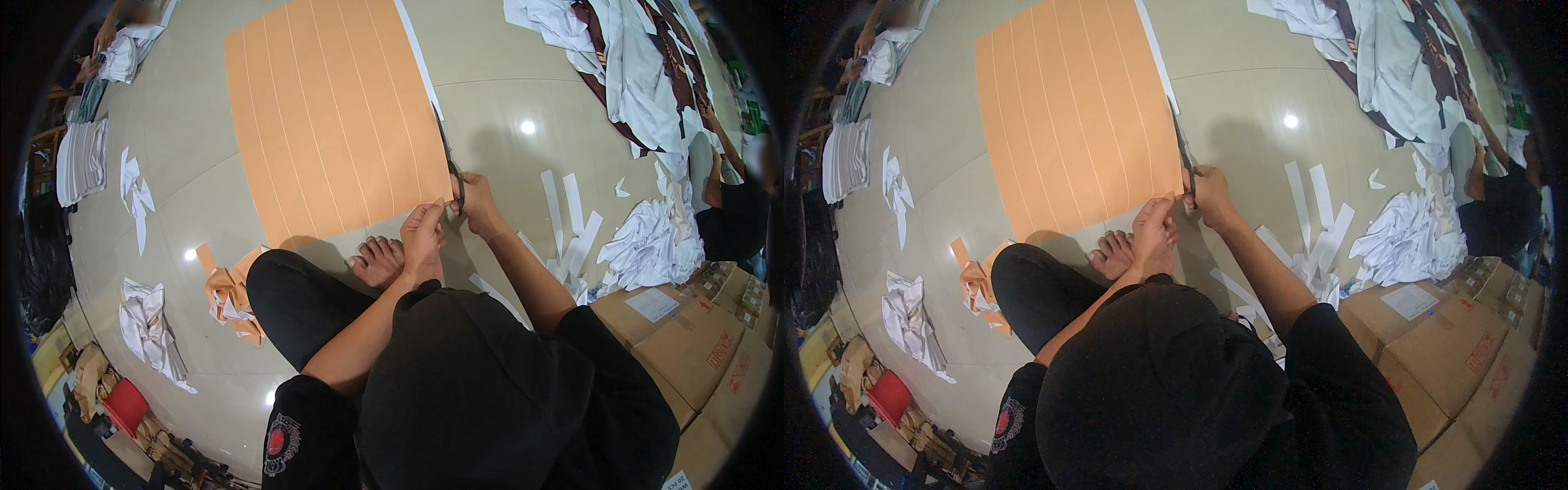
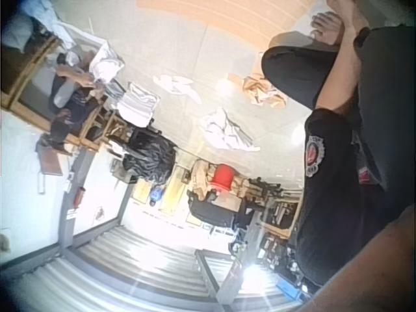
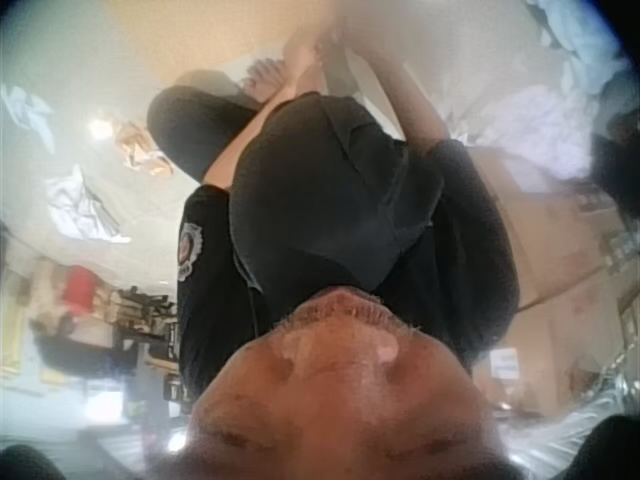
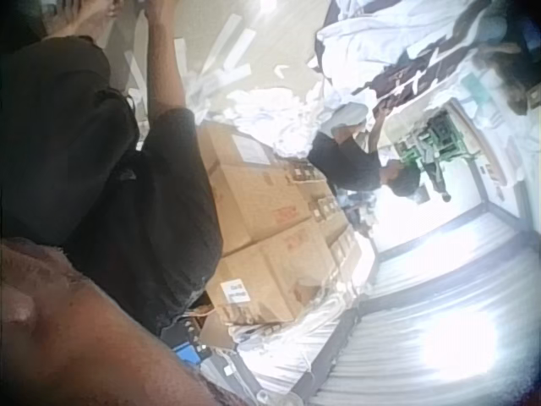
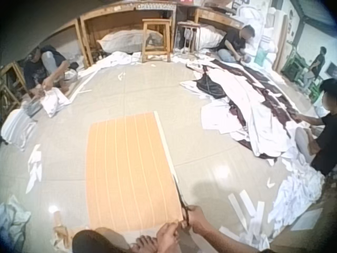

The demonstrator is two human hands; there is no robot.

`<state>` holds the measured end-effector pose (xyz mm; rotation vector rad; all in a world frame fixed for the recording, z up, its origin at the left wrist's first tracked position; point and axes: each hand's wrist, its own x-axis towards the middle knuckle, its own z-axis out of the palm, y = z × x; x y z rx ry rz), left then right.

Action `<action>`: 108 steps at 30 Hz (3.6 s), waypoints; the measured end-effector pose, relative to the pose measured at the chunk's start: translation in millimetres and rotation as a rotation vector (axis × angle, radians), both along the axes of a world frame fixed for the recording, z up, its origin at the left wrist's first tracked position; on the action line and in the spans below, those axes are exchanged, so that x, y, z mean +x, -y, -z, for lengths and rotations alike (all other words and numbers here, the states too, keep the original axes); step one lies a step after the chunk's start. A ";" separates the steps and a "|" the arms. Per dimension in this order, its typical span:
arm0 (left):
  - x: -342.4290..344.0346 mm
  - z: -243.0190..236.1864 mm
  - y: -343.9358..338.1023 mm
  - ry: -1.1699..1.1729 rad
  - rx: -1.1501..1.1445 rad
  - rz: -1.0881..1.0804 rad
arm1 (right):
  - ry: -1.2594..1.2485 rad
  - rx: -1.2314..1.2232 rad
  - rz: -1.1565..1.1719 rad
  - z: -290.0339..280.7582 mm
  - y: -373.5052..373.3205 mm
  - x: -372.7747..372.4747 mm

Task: The person sits on the floor and uses scissors to cut a large piece of orange fabric along pre-marked white lines. They trim the edges and then cut the fabric into several long vertical strips.

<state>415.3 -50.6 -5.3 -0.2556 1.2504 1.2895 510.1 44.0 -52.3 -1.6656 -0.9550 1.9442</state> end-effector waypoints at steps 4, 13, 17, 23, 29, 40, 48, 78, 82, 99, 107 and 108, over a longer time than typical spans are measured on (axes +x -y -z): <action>-0.8 7.1 3.0 0.000 0.014 0.010 | 0.022 0.005 -0.011 -1.1 0.0 -1.7; 1.4 12.3 3.8 -0.002 0.007 -0.018 | -0.015 0.008 0.001 -1.0 0.0 0.7; 1.2 12.0 3.7 -0.012 -0.006 -0.011 | 0.006 0.014 -0.006 -2.8 -0.4 -2.1; 1.3 12.2 3.2 -0.016 -0.021 -0.003 | -0.009 -0.006 0.013 -3.0 -0.8 -2.5; 1.9 16.4 4.9 -0.015 -0.002 0.000 | -0.018 0.000 0.010 1.6 0.6 0.1; 0.9 15.0 4.5 -0.015 -0.008 -0.001 | 0.021 0.012 -0.031 5.7 0.8 3.7; -1.0 2.7 2.4 -0.002 0.012 -0.005 | -0.005 0.039 -0.023 -0.8 -10.6 -5.0; -1.4 0.5 4.2 0.008 0.042 -0.015 | -0.020 0.051 0.023 11.8 -23.6 -14.6; -0.9 9.4 6.5 0.008 0.029 -0.017 | -0.017 0.054 0.024 10.2 -23.2 -14.4; -1.8 7.8 8.5 0.001 0.050 0.003 | -0.067 0.031 -0.017 2.0 -44.8 -22.5; -2.9 -3.9 5.7 -0.001 0.053 0.013 | -0.081 0.037 -0.001 8.5 -47.1 -22.5; -3.1 -3.9 5.9 0.000 0.053 0.012 | -0.079 0.039 -0.005 8.6 -47.0 -22.5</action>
